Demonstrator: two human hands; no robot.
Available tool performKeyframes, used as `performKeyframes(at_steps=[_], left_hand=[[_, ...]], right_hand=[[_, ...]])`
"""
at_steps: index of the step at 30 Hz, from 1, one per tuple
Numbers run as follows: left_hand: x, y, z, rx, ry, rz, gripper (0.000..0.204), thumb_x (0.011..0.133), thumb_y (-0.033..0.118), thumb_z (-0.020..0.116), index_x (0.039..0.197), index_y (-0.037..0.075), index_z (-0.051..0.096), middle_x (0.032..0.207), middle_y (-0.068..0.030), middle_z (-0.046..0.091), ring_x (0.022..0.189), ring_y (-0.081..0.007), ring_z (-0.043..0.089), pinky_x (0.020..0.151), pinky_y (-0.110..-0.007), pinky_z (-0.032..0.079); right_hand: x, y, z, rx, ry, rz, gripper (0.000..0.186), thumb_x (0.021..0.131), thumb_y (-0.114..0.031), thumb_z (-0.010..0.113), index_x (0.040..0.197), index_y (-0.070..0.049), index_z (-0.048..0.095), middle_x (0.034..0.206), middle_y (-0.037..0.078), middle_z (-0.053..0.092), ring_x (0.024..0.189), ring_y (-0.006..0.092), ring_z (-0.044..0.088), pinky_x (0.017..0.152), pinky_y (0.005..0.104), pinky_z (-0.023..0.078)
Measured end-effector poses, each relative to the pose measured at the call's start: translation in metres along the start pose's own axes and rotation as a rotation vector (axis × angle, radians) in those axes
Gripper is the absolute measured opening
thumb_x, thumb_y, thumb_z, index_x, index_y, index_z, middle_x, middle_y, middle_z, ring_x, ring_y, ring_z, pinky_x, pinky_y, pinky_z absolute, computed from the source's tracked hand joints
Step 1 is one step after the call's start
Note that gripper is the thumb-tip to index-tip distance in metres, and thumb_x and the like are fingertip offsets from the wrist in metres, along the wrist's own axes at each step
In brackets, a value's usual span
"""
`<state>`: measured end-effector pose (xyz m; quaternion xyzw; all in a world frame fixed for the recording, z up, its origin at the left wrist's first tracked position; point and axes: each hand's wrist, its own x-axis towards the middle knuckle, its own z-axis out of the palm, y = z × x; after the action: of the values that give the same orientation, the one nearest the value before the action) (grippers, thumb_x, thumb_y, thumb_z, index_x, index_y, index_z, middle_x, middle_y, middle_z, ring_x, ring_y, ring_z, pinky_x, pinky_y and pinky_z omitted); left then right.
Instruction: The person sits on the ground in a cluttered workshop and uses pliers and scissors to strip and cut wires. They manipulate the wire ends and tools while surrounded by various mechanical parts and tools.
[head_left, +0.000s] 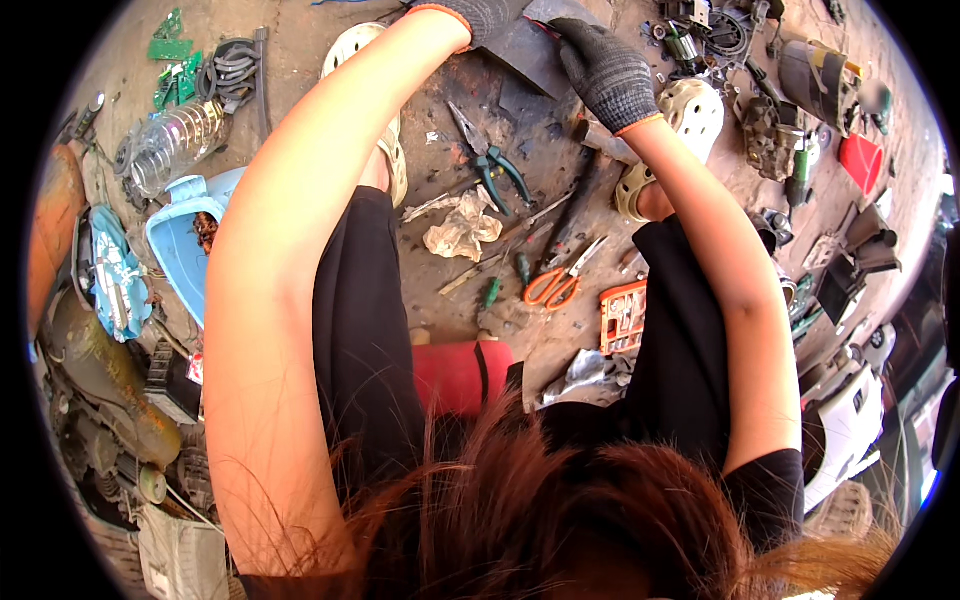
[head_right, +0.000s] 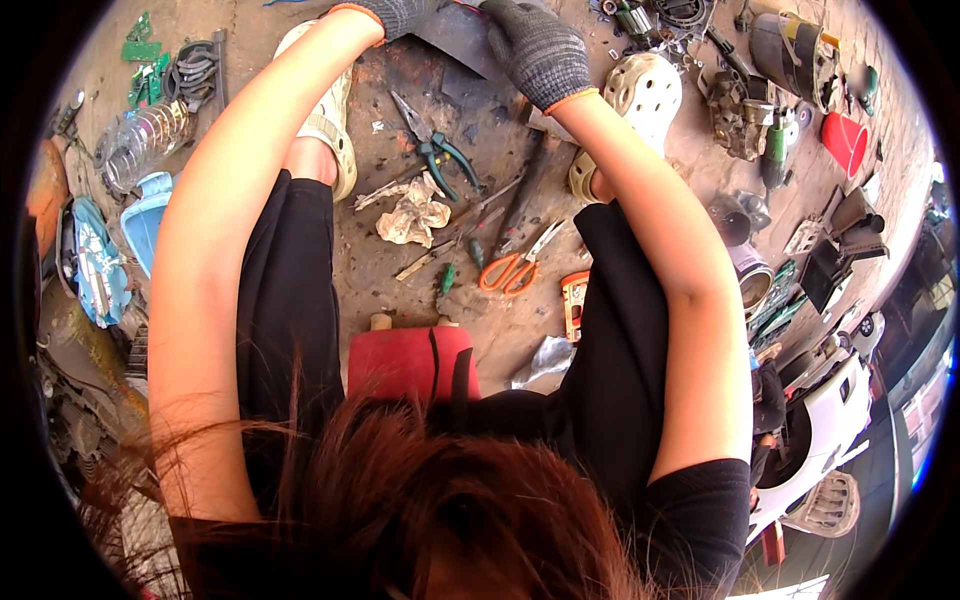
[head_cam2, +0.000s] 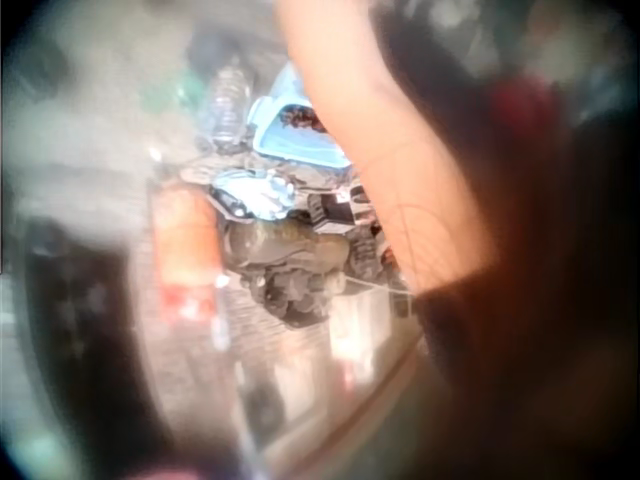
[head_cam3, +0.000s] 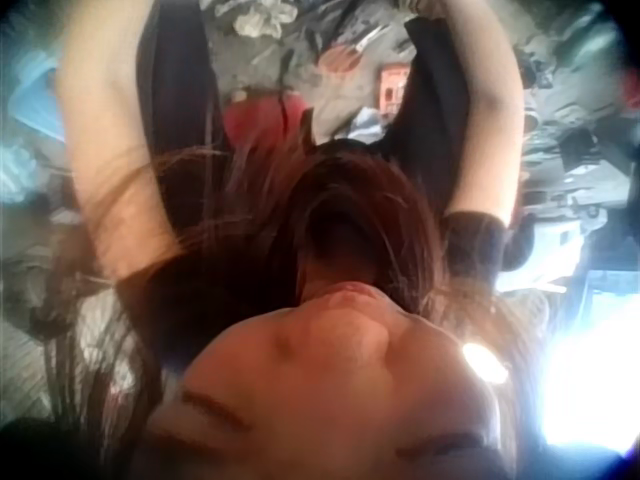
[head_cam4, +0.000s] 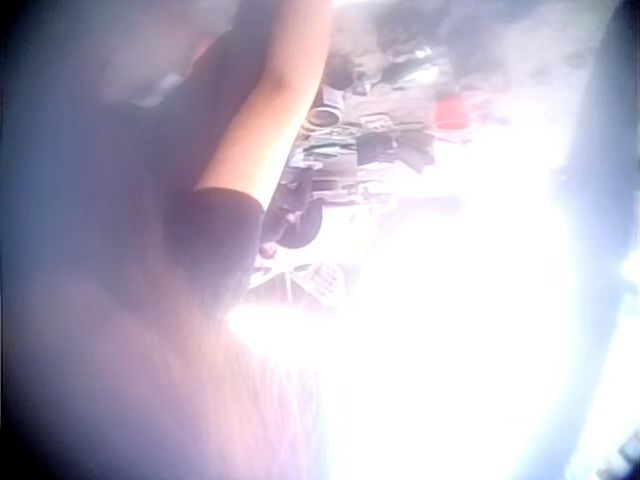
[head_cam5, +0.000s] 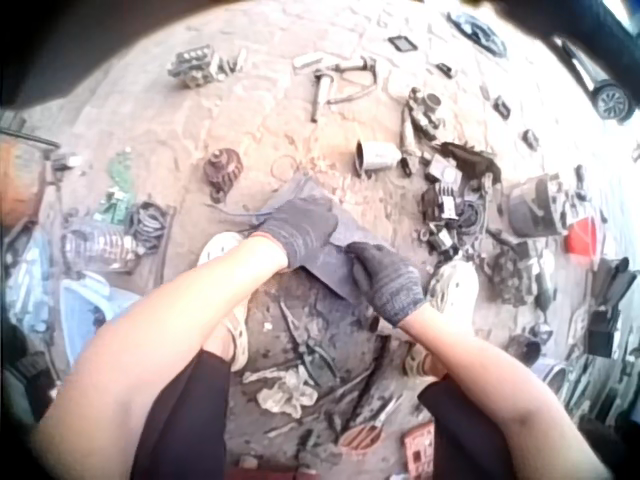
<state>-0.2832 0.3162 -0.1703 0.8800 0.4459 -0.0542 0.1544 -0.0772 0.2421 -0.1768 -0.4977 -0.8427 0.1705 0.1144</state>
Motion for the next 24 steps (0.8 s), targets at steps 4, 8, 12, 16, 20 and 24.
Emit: performKeyframes(at_steps=[4,8,12,16,20,24], left_hand=[[0.002,-0.007,0.002,-0.057,-0.083,0.004,0.029,0.089,0.008,0.044,0.103,0.000,0.068,0.118,-0.0206,0.061,0.109,-0.0325,0.061,0.094,-0.039,0.048],[-0.003,-0.014,-0.002,-0.083,-0.108,0.051,0.027,0.088,0.012,0.047,0.103,0.002,0.068,0.114,-0.0205,0.062,0.108,-0.0333,0.061,0.092,-0.040,0.048],[-0.004,-0.025,0.013,-0.154,0.029,0.169,0.024,0.086,0.013,0.050,0.099,0.004,0.068,0.108,-0.0211,0.063,0.102,-0.0347,0.061,0.089,-0.040,0.048],[-0.008,-0.020,0.001,-0.163,0.051,0.119,0.020,0.083,0.014,0.055,0.092,0.006,0.070,0.100,-0.0207,0.065,0.097,-0.0361,0.063,0.085,-0.042,0.049],[-0.007,-0.020,0.001,-0.203,0.048,0.061,0.017,0.079,0.016,0.059,0.088,0.008,0.072,0.095,-0.0202,0.066,0.092,-0.0374,0.064,0.081,-0.043,0.050],[-0.012,-0.024,0.004,-0.336,0.002,-0.004,0.019,0.077,0.015,0.060,0.090,0.008,0.072,0.091,-0.0202,0.067,0.089,-0.0363,0.065,0.078,-0.043,0.050]], right_hand=[[0.014,-0.019,-0.010,0.104,0.000,0.054,0.029,0.088,-0.018,0.055,0.117,-0.016,0.060,0.101,0.020,0.061,0.082,0.0397,0.063,0.073,0.0475,0.051],[0.026,-0.027,-0.015,0.035,-0.067,0.113,0.022,0.084,-0.019,0.061,0.105,-0.015,0.065,0.094,0.017,0.057,0.080,0.0383,0.060,0.069,0.0468,0.050],[0.032,-0.015,-0.002,-0.027,-0.034,-0.007,0.027,0.082,-0.017,0.061,0.108,-0.016,0.065,0.092,0.018,0.055,0.078,0.0372,0.058,0.066,0.0461,0.049],[0.030,-0.026,-0.012,0.077,-0.069,0.055,0.032,0.079,-0.013,0.062,0.111,-0.016,0.065,0.091,0.017,0.055,0.078,0.0372,0.058,0.066,0.0454,0.049],[0.029,-0.013,-0.008,0.223,0.017,-0.062,0.035,0.076,-0.009,0.061,0.110,-0.015,0.064,0.091,0.017,0.055,0.077,0.0370,0.058,0.066,0.0444,0.049],[0.038,-0.011,-0.010,0.270,0.019,-0.191,0.037,0.075,-0.007,0.059,0.110,-0.014,0.064,0.088,0.017,0.056,0.075,0.0361,0.057,0.065,0.0438,0.048]])
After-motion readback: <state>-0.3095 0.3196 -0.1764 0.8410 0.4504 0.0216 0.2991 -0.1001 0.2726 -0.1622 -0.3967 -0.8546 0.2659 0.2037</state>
